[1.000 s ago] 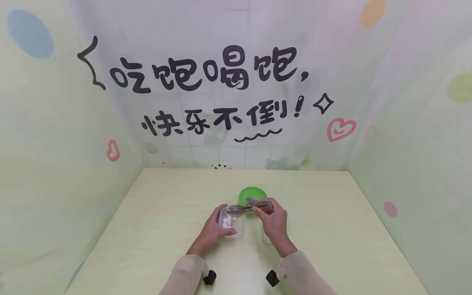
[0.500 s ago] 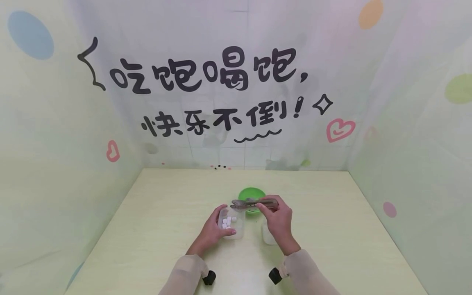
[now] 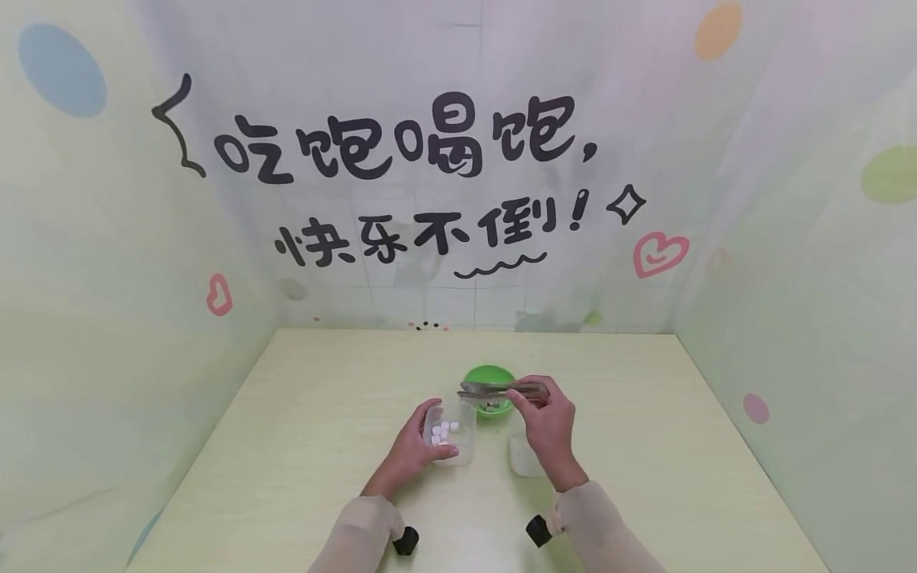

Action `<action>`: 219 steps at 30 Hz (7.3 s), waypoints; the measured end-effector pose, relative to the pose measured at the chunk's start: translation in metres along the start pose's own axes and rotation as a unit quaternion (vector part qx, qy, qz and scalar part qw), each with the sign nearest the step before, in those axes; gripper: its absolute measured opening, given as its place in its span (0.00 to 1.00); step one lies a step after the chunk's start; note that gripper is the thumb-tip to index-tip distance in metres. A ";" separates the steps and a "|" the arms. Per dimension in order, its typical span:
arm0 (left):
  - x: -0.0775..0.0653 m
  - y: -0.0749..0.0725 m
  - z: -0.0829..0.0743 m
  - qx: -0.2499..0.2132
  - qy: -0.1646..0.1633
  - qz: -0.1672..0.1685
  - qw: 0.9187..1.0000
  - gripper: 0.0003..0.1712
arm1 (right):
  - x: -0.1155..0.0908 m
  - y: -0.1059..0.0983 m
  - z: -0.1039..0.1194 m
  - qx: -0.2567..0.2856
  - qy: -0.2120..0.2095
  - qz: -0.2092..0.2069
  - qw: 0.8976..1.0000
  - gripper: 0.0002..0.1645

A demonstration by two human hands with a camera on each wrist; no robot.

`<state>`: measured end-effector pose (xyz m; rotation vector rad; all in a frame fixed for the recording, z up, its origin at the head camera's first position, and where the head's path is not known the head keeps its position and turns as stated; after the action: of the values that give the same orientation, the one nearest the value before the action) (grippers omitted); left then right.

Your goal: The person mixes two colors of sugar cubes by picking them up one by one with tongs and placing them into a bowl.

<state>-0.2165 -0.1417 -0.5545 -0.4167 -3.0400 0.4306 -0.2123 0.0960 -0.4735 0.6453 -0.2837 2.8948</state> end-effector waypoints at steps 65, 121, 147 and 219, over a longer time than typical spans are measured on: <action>-0.001 0.003 -0.002 -0.017 0.002 -0.013 1.000 0.53 | -0.025 0.030 -0.014 -0.013 0.041 0.098 0.994 0.12; 0.002 0.003 0.004 -0.001 -0.007 -0.024 1.000 0.54 | -0.012 0.015 0.000 -0.017 0.002 0.070 0.997 0.11; 0.003 0.003 0.006 -0.001 -0.009 -0.022 1.000 0.54 | -0.001 -0.017 0.029 0.021 -0.015 0.016 1.000 0.12; -0.001 0.002 0.000 0.008 -0.004 -0.017 1.000 0.53 | -0.022 0.043 -0.007 -0.092 0.036 0.137 0.986 0.14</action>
<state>-0.2153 -0.1396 -0.5550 -0.3638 -3.0439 0.4545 -0.2035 0.0533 -0.4955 0.5051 -0.6714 3.0887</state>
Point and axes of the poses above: each hand's wrist, its own x-axis towards the middle knuckle, its own y-axis out of the palm, z = x × y, the point moved 1 cm from there along x, towards the middle knuckle, and after that the axes turned 6 degrees about z, right-handed, at the moved point
